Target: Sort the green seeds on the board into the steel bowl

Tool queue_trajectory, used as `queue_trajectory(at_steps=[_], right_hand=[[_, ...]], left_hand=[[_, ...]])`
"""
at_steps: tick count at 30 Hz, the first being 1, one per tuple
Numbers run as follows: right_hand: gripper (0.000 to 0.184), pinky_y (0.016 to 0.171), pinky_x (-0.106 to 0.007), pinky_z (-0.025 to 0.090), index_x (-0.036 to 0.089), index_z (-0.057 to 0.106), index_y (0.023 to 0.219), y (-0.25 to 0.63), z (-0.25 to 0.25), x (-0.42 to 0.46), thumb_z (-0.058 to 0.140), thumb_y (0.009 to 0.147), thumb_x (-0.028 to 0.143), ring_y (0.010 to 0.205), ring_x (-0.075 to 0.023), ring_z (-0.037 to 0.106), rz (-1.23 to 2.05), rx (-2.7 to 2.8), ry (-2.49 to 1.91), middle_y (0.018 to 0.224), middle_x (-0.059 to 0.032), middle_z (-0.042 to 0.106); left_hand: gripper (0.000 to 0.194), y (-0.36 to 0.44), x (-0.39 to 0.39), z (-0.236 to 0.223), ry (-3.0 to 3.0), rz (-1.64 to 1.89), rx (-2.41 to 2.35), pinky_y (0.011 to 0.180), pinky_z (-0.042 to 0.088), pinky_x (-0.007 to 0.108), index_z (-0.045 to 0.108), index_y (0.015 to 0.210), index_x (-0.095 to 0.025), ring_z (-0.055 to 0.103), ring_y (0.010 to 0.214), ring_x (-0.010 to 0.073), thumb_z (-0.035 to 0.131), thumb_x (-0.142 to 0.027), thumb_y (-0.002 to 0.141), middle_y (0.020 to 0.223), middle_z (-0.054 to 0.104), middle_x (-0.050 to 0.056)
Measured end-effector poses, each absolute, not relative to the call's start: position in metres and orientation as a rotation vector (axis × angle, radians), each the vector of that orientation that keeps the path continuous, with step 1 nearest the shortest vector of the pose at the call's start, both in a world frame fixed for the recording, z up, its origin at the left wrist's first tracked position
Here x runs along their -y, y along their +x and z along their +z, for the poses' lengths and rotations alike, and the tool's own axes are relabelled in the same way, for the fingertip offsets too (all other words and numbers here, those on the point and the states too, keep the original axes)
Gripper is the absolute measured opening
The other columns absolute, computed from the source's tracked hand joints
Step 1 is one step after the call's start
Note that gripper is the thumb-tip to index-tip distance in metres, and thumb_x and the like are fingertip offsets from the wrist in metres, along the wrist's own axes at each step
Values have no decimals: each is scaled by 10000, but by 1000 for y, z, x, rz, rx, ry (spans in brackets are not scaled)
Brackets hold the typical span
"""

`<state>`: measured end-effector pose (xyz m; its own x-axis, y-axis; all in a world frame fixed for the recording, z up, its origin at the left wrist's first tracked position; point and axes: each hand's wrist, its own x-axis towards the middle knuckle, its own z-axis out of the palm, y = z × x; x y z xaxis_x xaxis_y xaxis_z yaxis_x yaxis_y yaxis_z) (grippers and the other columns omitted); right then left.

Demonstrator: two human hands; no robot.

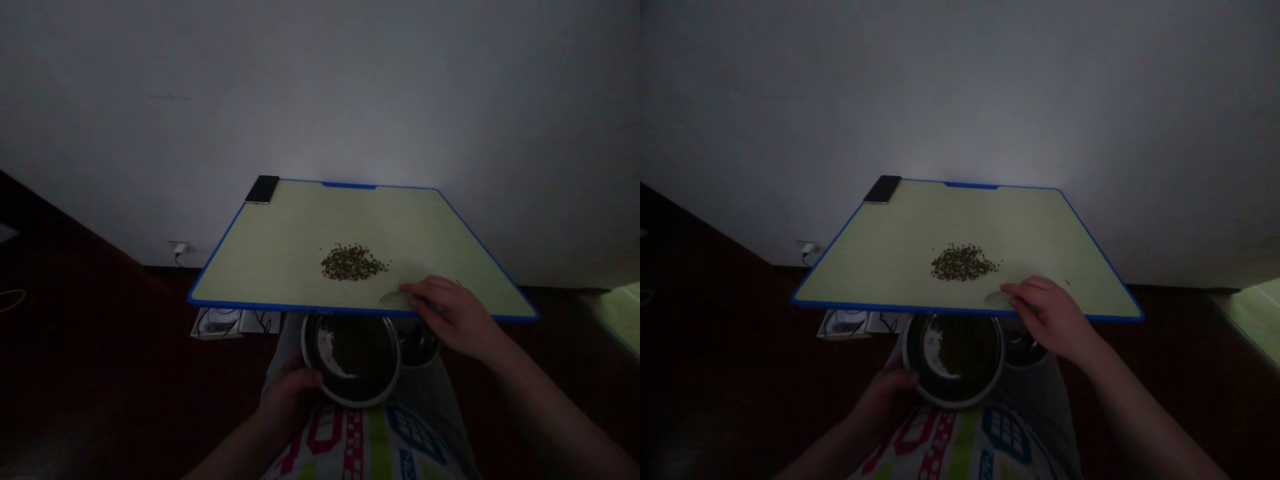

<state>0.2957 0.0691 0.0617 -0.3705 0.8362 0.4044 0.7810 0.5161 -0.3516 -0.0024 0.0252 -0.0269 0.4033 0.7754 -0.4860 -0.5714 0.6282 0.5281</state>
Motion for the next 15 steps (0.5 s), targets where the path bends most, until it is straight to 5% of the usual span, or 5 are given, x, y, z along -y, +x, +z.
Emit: queue_trajectory(at_steps=[15], right_hand=[[335, 790, -374, 503, 191, 759, 1182, 261, 50, -100, 482, 995, 172, 844, -223, 666, -58, 2328, -1348, 903, -100, 753]], left_hand=[[742, -8, -26, -31, 353, 846, -748, 904, 606, 443, 657, 1337, -217, 764, 1038, 343, 708, -88, 608, 985, 843, 80]])
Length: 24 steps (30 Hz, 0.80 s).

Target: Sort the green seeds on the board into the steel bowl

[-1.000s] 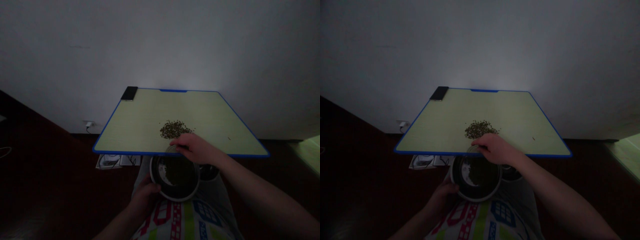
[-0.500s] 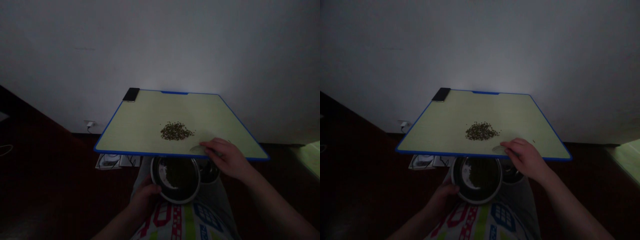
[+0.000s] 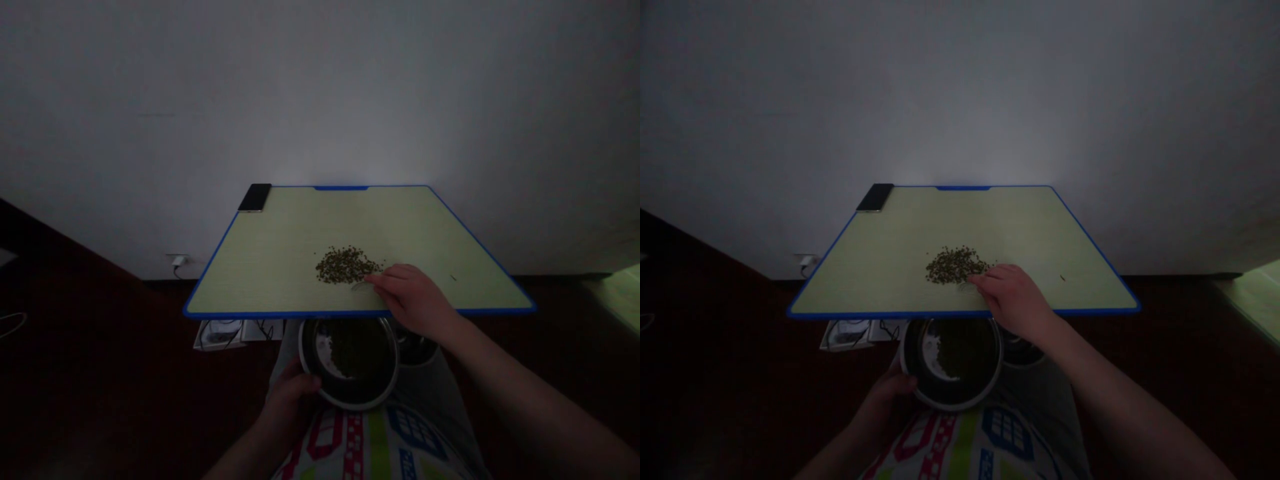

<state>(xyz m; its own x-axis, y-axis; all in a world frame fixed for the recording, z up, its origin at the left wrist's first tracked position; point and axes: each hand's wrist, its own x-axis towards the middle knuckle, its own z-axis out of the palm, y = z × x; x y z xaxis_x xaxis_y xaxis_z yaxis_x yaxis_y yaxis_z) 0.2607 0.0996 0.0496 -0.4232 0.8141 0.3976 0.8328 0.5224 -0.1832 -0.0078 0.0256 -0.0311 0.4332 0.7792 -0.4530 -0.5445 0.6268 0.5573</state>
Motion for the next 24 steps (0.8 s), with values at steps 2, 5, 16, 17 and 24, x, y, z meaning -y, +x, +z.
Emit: queue_trajectory(at_steps=[2, 5, 16, 17, 24], right_hand=[[333, 789, -374, 495, 176, 758, 1186, 255, 49, -100, 487, 993, 164, 839, -229, 661, -102, 2321, -1390, 891, -102, 749], [341, 793, -382, 489, 152, 756, 1189, 249, 49, -99, 487, 980, 133, 842, -239, 660, -156, 2307, -1437, 900, -112, 752], [345, 737, -363, 459, 156, 760, 1181, 263, 47, -91, 479, 980, 144, 774, -230, 633, -235, 2238, -1562, 839, -101, 721], [343, 735, -363, 460, 153, 761, 1177, 264, 48, -91, 481, 979, 147, 772, -231, 632, -238, 2236, -1564, 837, -101, 719], [339, 740, -380, 478, 142, 766, 1159, 269, 48, -90, 479, 980, 164, 777, -241, 635, -214, 2216, -1574, 848, -113, 721]], left_hand=[[732, -8, -25, -32, 355, 846, -734, 916, 602, 454, 651, 1347, -213, 757, 1061, 350, 702, -91, 627, 1011, 841, 86], [743, -7, -25, -32, 337, 855, -721, 923, 600, 455, 645, 1358, -220, 748, 1085, 357, 703, -99, 627, 1042, 839, 90], [797, -4, -26, -26, 306, 880, -727, 967, 569, 464, 662, 1337, -236, 754, 1060, 361, 745, -104, 556, 1054, 839, 89], [796, -4, -26, -26, 304, 878, -737, 968, 568, 469, 665, 1333, -233, 755, 1055, 363, 743, -108, 551, 1036, 841, 88], [780, -5, -26, -28, 292, 866, -767, 954, 574, 465, 675, 1306, -234, 761, 1038, 359, 747, -111, 539, 918, 845, 70]])
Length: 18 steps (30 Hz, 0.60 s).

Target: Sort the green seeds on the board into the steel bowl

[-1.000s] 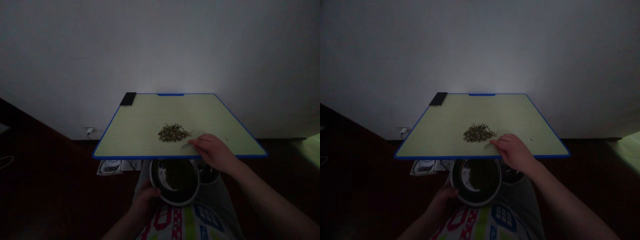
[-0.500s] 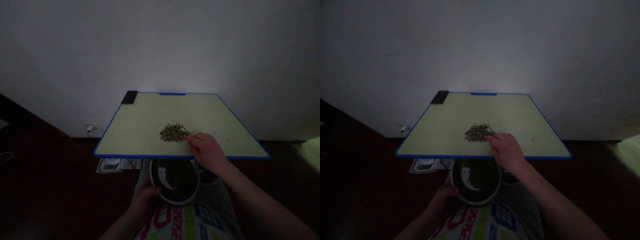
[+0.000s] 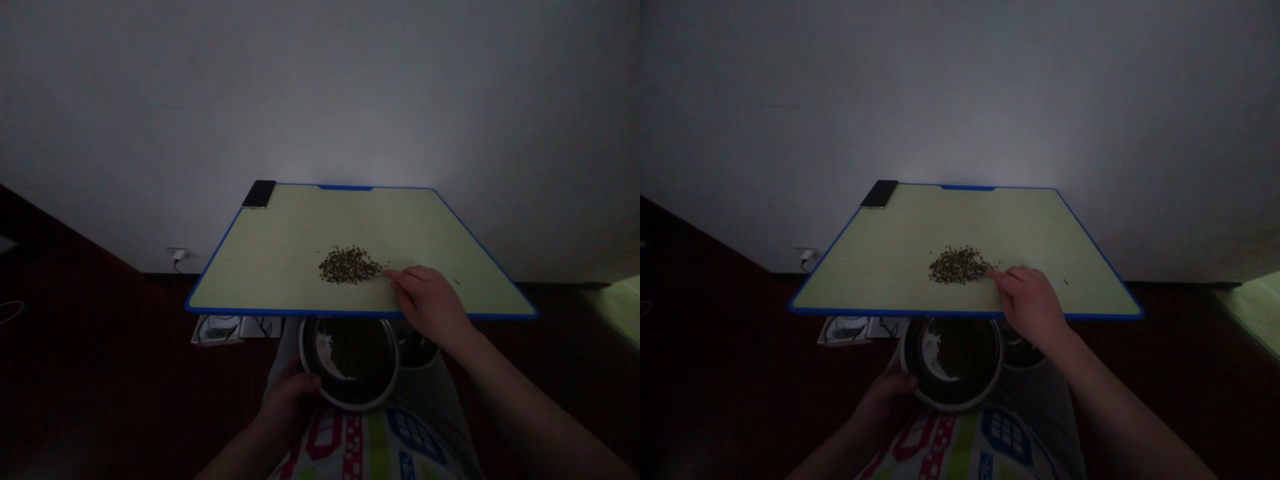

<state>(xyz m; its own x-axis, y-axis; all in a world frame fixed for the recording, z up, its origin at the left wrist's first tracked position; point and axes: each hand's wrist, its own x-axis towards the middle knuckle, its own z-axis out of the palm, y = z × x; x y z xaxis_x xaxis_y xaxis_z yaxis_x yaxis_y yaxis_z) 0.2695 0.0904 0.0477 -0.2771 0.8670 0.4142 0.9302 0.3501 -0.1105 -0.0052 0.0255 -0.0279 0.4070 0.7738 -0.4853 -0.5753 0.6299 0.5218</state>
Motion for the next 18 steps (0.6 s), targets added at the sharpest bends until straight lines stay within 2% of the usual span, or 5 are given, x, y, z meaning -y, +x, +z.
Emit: queue_trajectory(at_steps=[6, 18], right_hand=[[334, 753, -373, 487, 146, 766, 1154, 268, 50, -89, 485, 974, 159, 789, -234, 645, -196, 2207, -1533, 840, -103, 717], [340, 738, -369, 490, 162, 761, 1162, 259, 47, -95, 474, 981, 155, 787, -230, 651, -189, 2246, -1511, 855, -104, 741]], left_hand=[[762, -5, -27, -32, 280, 868, -769, 936, 583, 471, 694, 1276, -227, 768, 1010, 366, 750, -112, 525, 876, 846, 75], [807, -4, -23, -34, 270, 880, -732, 967, 570, 494, 662, 1341, -243, 753, 1065, 383, 742, -101, 551, 1011, 844, 92]])
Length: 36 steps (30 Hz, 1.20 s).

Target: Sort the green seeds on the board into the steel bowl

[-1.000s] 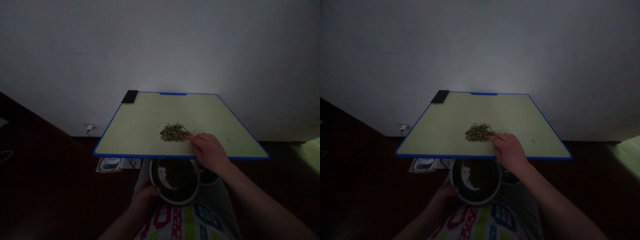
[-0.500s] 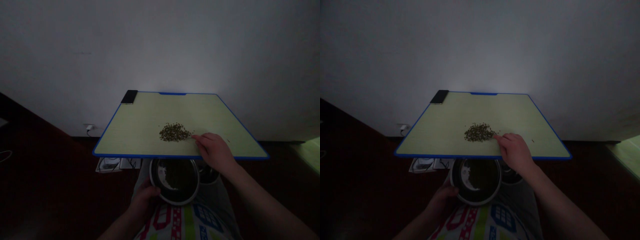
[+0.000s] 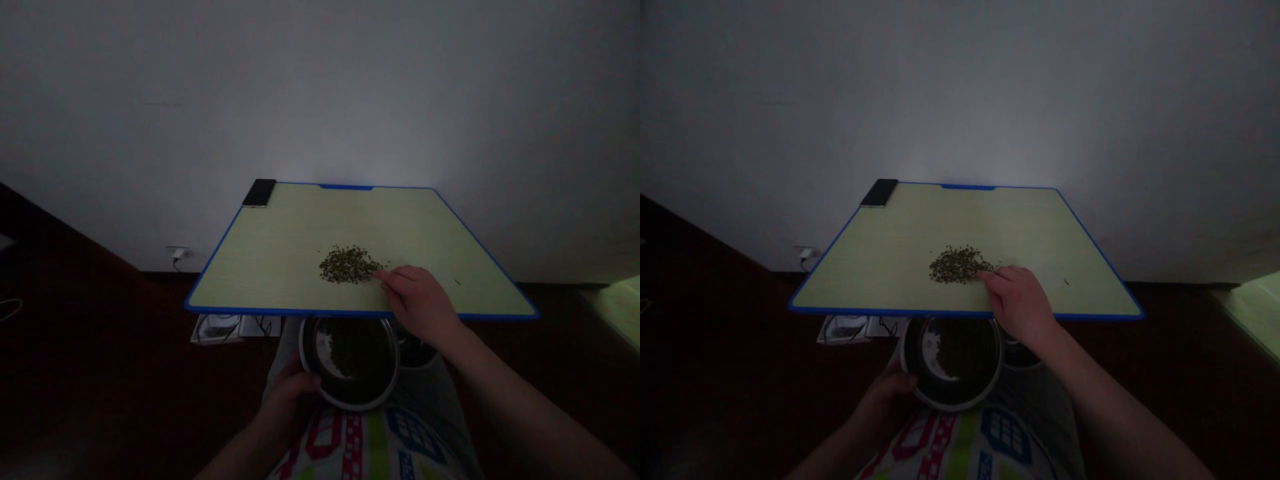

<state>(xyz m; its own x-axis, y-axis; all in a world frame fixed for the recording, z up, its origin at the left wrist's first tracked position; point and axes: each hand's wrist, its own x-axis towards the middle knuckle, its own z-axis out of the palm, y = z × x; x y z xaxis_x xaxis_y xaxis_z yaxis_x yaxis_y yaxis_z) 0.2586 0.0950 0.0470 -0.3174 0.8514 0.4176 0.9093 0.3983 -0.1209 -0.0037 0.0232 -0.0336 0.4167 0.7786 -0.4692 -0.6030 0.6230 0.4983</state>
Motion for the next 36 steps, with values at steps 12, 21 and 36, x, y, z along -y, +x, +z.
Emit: queue_trajectory(at_steps=[12, 21, 36], right_hand=[[346, 763, -379, 502, 159, 766, 1160, 255, 51, -104, 472, 977, 153, 820, -240, 664, -81, 2274, -1468, 886, -117, 747], [311, 787, -379, 505, 158, 753, 1164, 253, 47, -102, 491, 996, 161, 839, -230, 666, -98, 2318, -1332, 907, -105, 754], [321, 770, -380, 496, 150, 763, 1148, 249, 46, -107, 498, 969, 133, 824, -233, 663, -152, 2289, -1402, 901, -105, 760]], left_hand=[[740, -3, -26, -30, 275, 870, -776, 947, 580, 462, 714, 1250, -220, 762, 1043, 370, 747, -106, 519, 995, 852, 90], [780, -4, -25, -29, 299, 874, -789, 917, 595, 462, 671, 1301, -198, 773, 1002, 353, 728, -101, 530, 1016, 848, 96], [803, -2, -26, -27, 257, 878, -818, 890, 605, 460, 684, 1279, -197, 780, 964, 358, 747, -104, 483, 890, 851, 81]])
